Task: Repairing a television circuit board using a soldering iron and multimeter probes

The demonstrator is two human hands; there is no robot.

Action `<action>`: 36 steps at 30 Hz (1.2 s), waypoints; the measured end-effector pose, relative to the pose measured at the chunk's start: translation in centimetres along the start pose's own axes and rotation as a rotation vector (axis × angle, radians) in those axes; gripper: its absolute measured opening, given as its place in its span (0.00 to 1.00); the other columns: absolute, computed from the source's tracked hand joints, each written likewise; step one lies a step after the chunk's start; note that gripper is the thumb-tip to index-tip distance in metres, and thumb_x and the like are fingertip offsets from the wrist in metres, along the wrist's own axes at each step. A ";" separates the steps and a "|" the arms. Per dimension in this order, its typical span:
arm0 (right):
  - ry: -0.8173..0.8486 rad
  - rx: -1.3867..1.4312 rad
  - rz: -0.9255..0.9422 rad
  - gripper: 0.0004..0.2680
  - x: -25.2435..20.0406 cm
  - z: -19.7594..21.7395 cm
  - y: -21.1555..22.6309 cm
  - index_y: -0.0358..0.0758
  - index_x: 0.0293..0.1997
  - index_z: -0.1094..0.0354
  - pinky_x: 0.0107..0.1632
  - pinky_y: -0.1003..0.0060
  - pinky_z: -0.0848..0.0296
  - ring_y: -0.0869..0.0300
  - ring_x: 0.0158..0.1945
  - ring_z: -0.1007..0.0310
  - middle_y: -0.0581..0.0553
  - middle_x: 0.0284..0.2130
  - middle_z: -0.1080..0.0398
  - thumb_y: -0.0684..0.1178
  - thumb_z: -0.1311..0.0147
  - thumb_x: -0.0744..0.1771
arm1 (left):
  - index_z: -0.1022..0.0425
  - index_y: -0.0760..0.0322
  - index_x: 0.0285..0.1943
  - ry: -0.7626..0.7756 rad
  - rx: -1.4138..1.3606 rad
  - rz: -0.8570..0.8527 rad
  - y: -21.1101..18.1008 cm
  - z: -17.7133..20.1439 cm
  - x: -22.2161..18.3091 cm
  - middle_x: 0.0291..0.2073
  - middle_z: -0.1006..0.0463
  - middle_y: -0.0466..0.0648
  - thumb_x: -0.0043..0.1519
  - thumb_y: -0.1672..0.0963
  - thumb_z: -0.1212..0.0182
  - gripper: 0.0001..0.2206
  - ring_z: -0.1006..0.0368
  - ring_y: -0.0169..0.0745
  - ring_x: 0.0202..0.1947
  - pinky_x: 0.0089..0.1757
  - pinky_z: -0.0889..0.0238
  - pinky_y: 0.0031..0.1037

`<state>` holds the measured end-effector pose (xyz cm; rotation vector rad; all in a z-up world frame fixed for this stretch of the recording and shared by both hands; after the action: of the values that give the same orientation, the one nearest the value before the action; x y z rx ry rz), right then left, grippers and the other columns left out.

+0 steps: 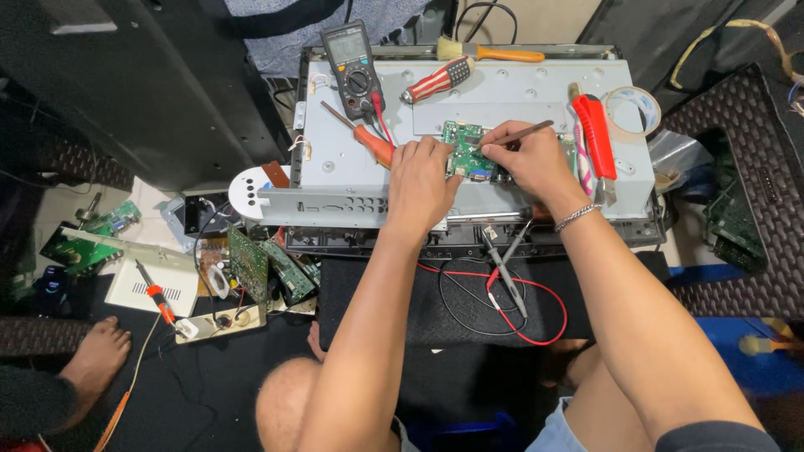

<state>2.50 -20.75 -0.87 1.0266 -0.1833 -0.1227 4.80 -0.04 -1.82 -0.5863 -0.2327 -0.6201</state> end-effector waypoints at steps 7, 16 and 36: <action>0.002 0.004 0.006 0.06 0.1 0.0 0.1 0.44 0.42 0.21 0.41 0.69 0.30 0.64 0.35 0.29 0.45 0.30 0.22 0.43 0.37 0.63 | 0.23 0.64 0.54 0.005 -0.015 0.011 -0.2 0.2 0.0 0.45 0.26 0.49 0.53 0.55 0.26 0.21 0.29 0.50 0.51 0.60 0.46 0.41; -0.020 0.005 -0.001 0.06 -0.2 0.1 0.3 0.44 0.41 0.20 0.39 0.71 0.30 0.66 0.33 0.30 0.47 0.29 0.23 0.44 0.35 0.63 | 0.24 0.63 0.54 0.000 0.002 0.004 -0.1 0.1 0.0 0.46 0.26 0.48 0.52 0.54 0.26 0.22 0.29 0.50 0.51 0.60 0.46 0.42; -0.007 0.016 -0.002 0.06 -0.2 0.1 0.5 0.43 0.42 0.21 0.41 0.70 0.30 0.65 0.35 0.29 0.46 0.30 0.22 0.42 0.36 0.63 | 0.23 0.64 0.54 0.009 -0.013 0.014 -0.3 0.5 0.0 0.46 0.26 0.50 0.53 0.54 0.26 0.21 0.29 0.50 0.51 0.59 0.45 0.41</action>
<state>2.34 -20.50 -0.38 1.0422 -0.1902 -0.1271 4.55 0.02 -1.29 -0.5966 -0.2157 -0.6111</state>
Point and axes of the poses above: each hand's wrist, its own x-axis towards the middle knuckle, its own z-axis out of the back of the hand, y = z × x, the point moved 1 cm from there along x, towards the middle knuckle
